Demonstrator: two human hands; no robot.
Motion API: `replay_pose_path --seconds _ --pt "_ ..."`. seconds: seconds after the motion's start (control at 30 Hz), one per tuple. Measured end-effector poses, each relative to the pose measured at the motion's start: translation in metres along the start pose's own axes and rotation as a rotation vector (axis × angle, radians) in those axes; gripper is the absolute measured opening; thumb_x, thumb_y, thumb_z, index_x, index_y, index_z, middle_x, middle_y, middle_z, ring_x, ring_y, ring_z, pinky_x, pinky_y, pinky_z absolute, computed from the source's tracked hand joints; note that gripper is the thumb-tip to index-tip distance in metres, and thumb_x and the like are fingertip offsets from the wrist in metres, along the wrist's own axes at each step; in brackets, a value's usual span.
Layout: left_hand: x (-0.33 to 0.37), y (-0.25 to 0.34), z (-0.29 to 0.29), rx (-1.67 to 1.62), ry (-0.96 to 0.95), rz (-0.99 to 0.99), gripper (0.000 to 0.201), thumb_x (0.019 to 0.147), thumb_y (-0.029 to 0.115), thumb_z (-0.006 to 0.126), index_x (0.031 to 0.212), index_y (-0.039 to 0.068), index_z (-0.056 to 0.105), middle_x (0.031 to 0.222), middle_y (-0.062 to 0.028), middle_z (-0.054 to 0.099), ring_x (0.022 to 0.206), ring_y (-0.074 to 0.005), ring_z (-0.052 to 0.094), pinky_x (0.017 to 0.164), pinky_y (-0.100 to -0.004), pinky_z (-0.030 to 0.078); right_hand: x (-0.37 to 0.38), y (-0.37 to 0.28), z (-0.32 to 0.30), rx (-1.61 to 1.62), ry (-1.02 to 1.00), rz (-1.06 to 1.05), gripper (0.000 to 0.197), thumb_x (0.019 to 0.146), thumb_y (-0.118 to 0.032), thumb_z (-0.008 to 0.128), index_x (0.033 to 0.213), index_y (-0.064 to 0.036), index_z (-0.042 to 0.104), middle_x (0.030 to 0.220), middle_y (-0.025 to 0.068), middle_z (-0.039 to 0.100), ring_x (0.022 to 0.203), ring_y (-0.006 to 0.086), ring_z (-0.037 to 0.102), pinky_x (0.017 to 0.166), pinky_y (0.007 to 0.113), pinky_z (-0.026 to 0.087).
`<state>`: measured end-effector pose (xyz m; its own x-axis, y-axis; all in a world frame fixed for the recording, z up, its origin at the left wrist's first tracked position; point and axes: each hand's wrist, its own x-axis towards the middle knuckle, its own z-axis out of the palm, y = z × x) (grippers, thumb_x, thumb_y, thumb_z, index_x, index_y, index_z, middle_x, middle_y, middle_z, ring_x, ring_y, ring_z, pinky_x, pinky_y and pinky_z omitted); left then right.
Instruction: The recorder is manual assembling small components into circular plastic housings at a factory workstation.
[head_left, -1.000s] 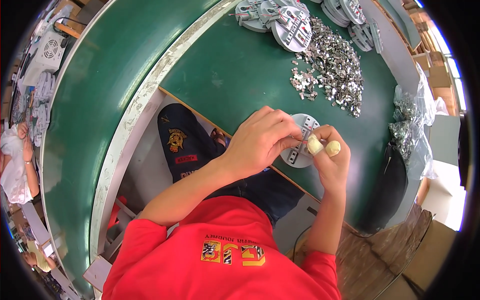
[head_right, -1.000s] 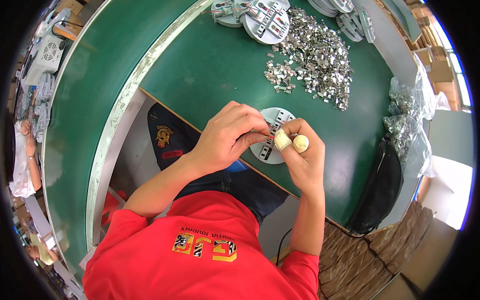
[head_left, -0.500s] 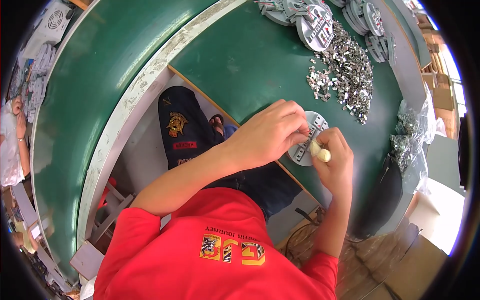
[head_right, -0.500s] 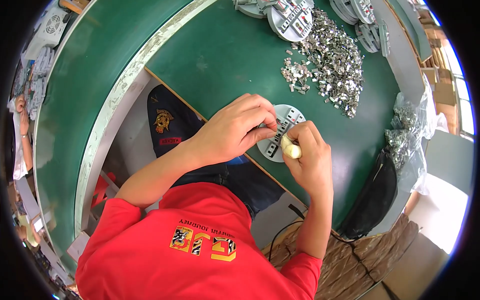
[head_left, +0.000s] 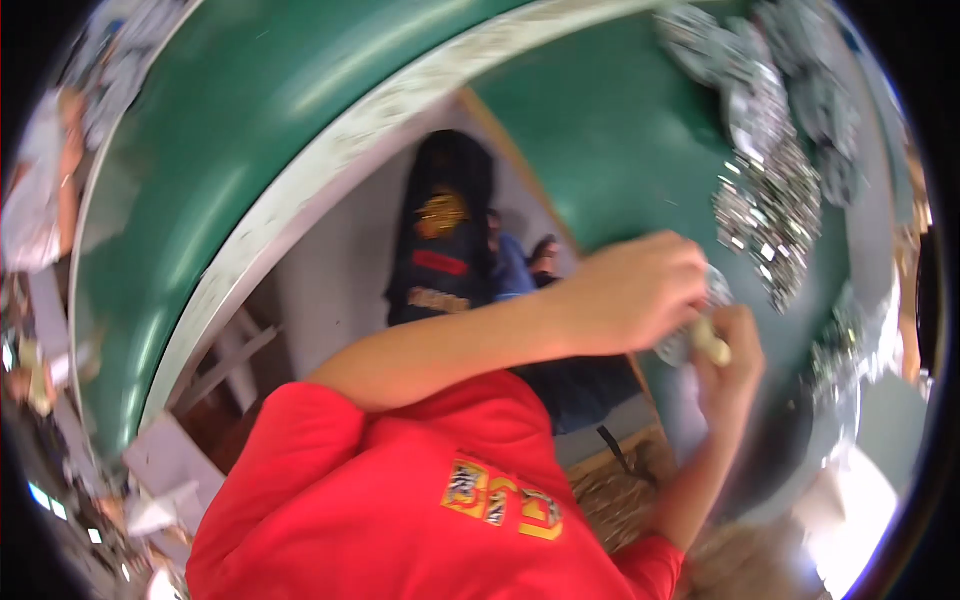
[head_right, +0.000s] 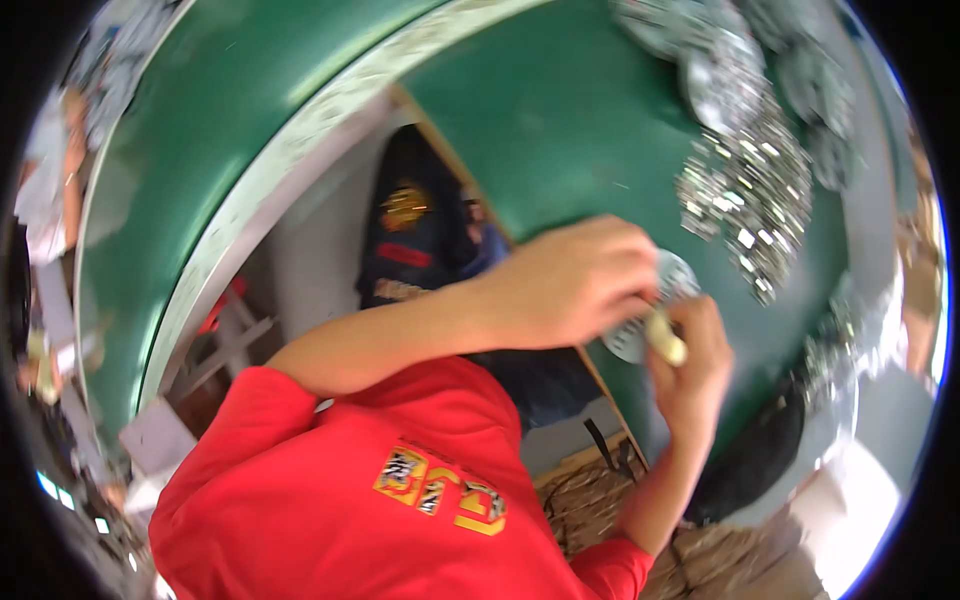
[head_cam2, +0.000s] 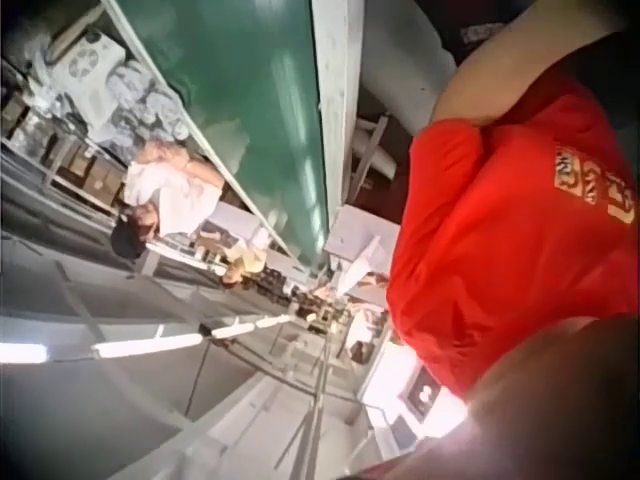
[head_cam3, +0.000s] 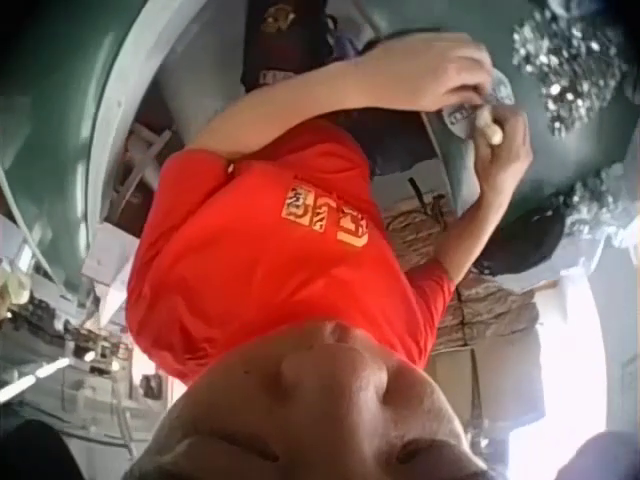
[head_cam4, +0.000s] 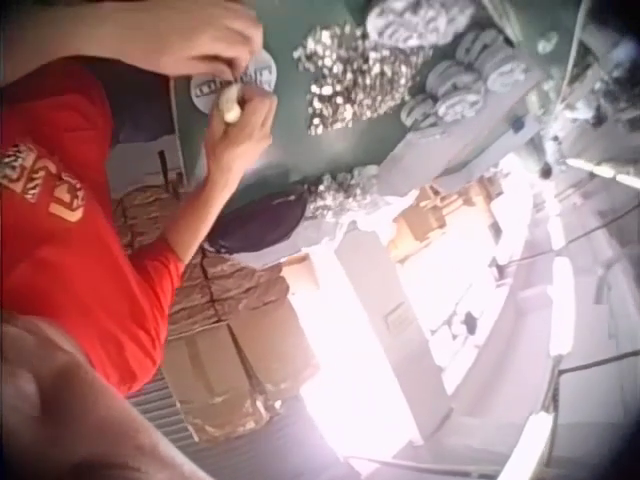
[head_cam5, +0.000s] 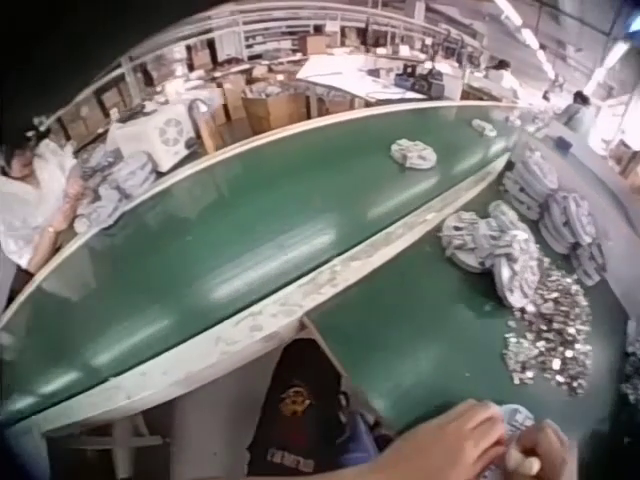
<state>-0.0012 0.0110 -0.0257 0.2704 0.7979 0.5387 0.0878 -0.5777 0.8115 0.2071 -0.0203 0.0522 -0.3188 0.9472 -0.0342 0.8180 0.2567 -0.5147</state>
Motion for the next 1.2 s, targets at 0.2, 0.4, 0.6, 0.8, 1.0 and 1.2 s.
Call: replay_pose_path --seconds 0.2,0.4,0.6,0.8,1.0,1.2 --pt "-0.004 0.004 0.017 0.07 0.06 -0.044 0.016 0.084 0.017 0.074 0.086 0.003 0.069 0.095 -0.0074 0.062 0.093 -0.026 0.062 0.077 -0.0377 0.055 0.0 -0.008 -0.005 -0.255 -0.088 -0.151 0.016 0.096 -0.013 0.06 0.105 0.0007 0.059 0.094 0.0208 0.058 0.083 0.0459 0.062 0.067 0.051 0.049" --pt "-0.011 0.004 0.021 0.134 0.091 -0.058 0.018 0.08 0.018 0.074 0.085 0.001 0.069 0.093 -0.0073 0.063 0.091 -0.0249 0.061 0.074 -0.037 0.054 0.0 -0.016 -0.002 -0.406 -0.122 -0.153 0.018 0.099 -0.011 0.055 0.113 0.0009 0.058 0.097 0.0215 0.059 0.085 0.0488 0.062 0.068 0.054 0.049" --pt "-0.011 0.009 0.019 0.133 0.104 -0.085 0.018 0.077 0.018 0.074 0.083 0.002 0.068 0.092 -0.0077 0.062 0.09 -0.0257 0.061 0.073 -0.038 0.054 0.0 -0.022 0.003 -0.395 -0.094 -0.134 0.017 0.098 -0.008 0.056 0.113 0.0006 0.059 0.098 0.0213 0.059 0.086 0.0483 0.062 0.069 0.053 0.049" --pt "-0.002 0.008 0.021 0.068 0.134 -0.056 0.013 0.077 0.015 0.071 0.081 0.004 0.065 0.094 -0.01 0.062 0.091 -0.0309 0.061 0.076 -0.0412 0.054 0.008 -0.025 -0.009 -0.33 -0.045 -0.099 0.013 0.091 0.0 0.058 0.103 -0.0013 0.063 0.092 0.0204 0.061 0.085 0.0477 0.062 0.069 0.051 0.05" --pt "0.001 0.015 0.006 0.043 0.121 -0.067 0.01 0.084 0.008 0.072 0.086 0.004 0.063 0.094 -0.0118 0.061 0.092 -0.0345 0.061 0.08 -0.0428 0.053 0.001 -0.035 0.008 -0.307 0.097 -0.11 0.023 0.085 0.006 0.063 0.105 -0.0035 0.069 0.094 0.0157 0.069 0.08 0.0398 0.069 0.068 0.047 0.055" --pt "-0.007 0.004 0.032 0.114 0.282 -0.019 0.013 0.082 0.014 0.069 0.081 0.006 0.06 0.091 -0.0104 0.059 0.089 -0.033 0.059 0.074 -0.0427 0.051 -0.029 -0.021 0.033 -0.557 0.31 -0.13 0.028 0.089 0.001 0.069 0.116 -0.0031 0.073 0.113 0.0164 0.074 0.095 0.0361 0.074 0.076 0.041 0.061"
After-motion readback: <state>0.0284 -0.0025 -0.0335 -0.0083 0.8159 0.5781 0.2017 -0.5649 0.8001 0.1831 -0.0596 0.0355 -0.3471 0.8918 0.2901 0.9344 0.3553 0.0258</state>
